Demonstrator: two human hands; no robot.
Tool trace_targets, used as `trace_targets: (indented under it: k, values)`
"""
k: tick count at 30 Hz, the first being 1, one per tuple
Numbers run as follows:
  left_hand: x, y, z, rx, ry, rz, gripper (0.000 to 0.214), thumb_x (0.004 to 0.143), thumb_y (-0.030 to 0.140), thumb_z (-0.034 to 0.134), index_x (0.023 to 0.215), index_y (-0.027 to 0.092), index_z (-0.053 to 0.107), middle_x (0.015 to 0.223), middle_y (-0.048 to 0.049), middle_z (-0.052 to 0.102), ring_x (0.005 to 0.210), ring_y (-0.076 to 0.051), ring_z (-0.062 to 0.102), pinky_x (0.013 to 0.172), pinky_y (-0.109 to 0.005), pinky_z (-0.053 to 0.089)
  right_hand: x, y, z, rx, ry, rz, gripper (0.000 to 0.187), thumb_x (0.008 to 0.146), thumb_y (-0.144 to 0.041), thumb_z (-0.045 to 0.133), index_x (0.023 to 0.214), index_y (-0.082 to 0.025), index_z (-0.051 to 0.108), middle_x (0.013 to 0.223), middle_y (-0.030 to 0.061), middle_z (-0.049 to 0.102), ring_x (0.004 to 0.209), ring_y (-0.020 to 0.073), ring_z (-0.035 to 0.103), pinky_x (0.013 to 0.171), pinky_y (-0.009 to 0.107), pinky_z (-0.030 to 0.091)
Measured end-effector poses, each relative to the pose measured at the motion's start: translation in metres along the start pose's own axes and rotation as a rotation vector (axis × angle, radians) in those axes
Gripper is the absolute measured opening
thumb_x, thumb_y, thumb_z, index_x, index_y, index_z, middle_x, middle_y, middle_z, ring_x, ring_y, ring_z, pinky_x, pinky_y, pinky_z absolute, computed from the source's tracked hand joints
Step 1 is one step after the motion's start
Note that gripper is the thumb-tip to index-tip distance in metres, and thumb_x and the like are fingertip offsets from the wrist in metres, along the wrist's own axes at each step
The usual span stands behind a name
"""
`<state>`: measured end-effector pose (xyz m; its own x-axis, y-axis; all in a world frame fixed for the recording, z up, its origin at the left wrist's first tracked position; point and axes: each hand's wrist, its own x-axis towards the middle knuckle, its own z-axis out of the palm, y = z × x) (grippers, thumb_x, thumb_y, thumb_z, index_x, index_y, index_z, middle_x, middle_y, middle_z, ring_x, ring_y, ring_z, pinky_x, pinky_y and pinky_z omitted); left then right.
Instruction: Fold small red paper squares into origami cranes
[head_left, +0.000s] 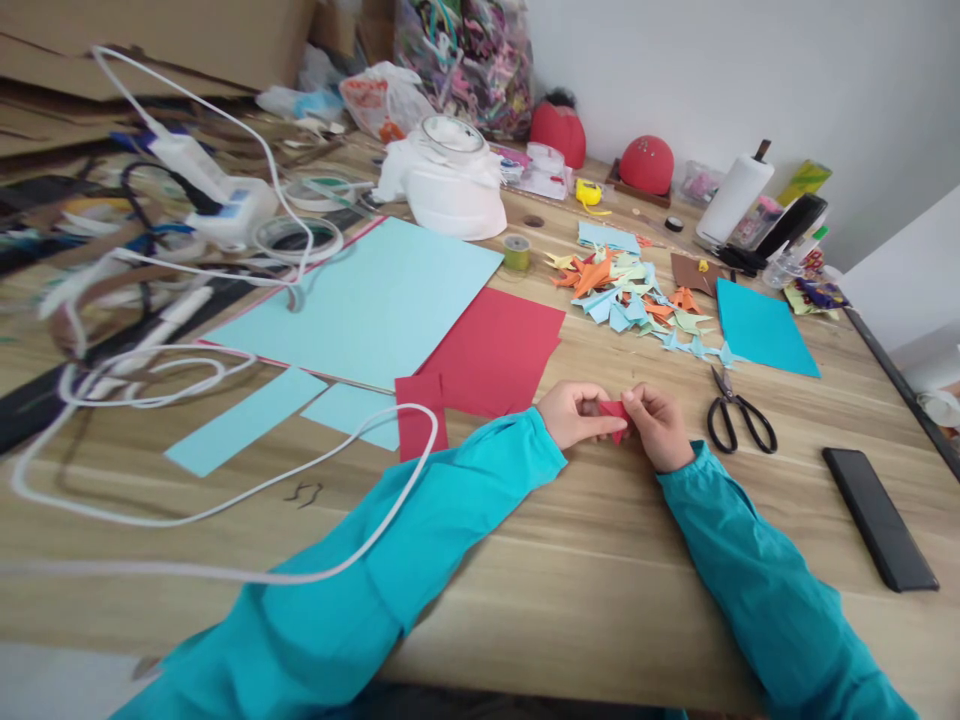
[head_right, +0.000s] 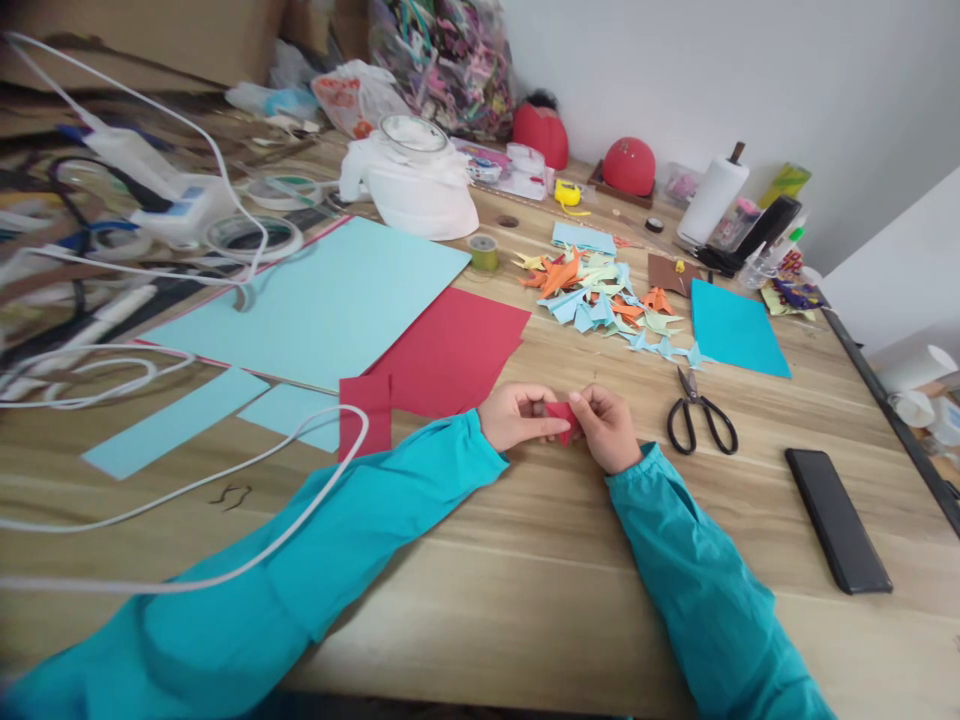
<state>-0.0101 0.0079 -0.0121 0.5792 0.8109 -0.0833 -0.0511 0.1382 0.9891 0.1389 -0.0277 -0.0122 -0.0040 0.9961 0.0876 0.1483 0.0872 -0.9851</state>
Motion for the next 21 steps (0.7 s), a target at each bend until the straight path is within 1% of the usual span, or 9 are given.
trace_targets:
  k: [2, 5, 10, 15, 21]
  values:
    - [-0.0016, 0.003, 0.0015, -0.004, 0.019, -0.015, 0.024, 0.06, 0.03, 0.073, 0.061, 0.01, 0.058, 0.047, -0.0003, 0.059, 0.043, -0.008, 0.053, 0.047, -0.02, 0.044, -0.0005, -0.0002, 0.0003, -0.001, -0.008, -0.009, 0.036, 0.078, -0.047, 0.057, 0.059, -0.018, 0.047, 0.043, -0.0037, 0.053, 0.039, 0.0086, 0.047, 0.039, 0.021, 0.035]
    - [-0.0026, 0.0035, 0.0022, 0.011, 0.041, 0.002, 0.023, 0.062, 0.029, 0.072, 0.059, 0.01, 0.058, 0.046, -0.0005, 0.058, 0.041, -0.007, 0.052, 0.046, -0.019, 0.043, -0.0011, -0.0014, 0.0012, -0.008, -0.043, -0.017, 0.035, 0.079, -0.046, 0.055, 0.059, -0.018, 0.049, 0.044, -0.0029, 0.054, 0.04, 0.009, 0.049, 0.041, 0.021, 0.037]
    - [-0.0021, 0.0016, -0.0003, 0.04, -0.044, 0.035, 0.024, 0.062, 0.031, 0.072, 0.058, 0.009, 0.061, 0.05, -0.0029, 0.061, 0.044, -0.008, 0.053, 0.048, -0.02, 0.044, -0.0017, -0.0048, 0.0012, -0.081, -0.128, -0.067, 0.038, 0.081, -0.045, 0.053, 0.056, -0.018, 0.05, 0.045, -0.0016, 0.055, 0.041, 0.0087, 0.049, 0.042, 0.021, 0.037]
    - [-0.002, 0.0057, -0.0025, -0.022, -0.085, -0.02, 0.026, 0.065, 0.035, 0.069, 0.06, 0.009, 0.063, 0.047, -0.0019, 0.059, 0.042, -0.009, 0.052, 0.048, -0.022, 0.044, -0.0011, -0.0076, -0.0006, -0.073, -0.133, -0.103, 0.039, 0.081, -0.046, 0.054, 0.053, -0.018, 0.048, 0.045, -0.0023, 0.054, 0.041, 0.0083, 0.046, 0.043, 0.021, 0.037]
    - [-0.0014, 0.0076, -0.005, -0.086, -0.125, -0.028, 0.026, 0.064, 0.034, 0.068, 0.06, 0.009, 0.063, 0.048, -0.0022, 0.059, 0.045, -0.01, 0.054, 0.05, -0.022, 0.044, -0.0005, -0.0069, -0.001, -0.074, -0.165, -0.071, 0.041, 0.082, -0.048, 0.051, 0.054, -0.018, 0.048, 0.046, -0.0028, 0.049, 0.044, 0.0083, 0.043, 0.046, 0.022, 0.035]
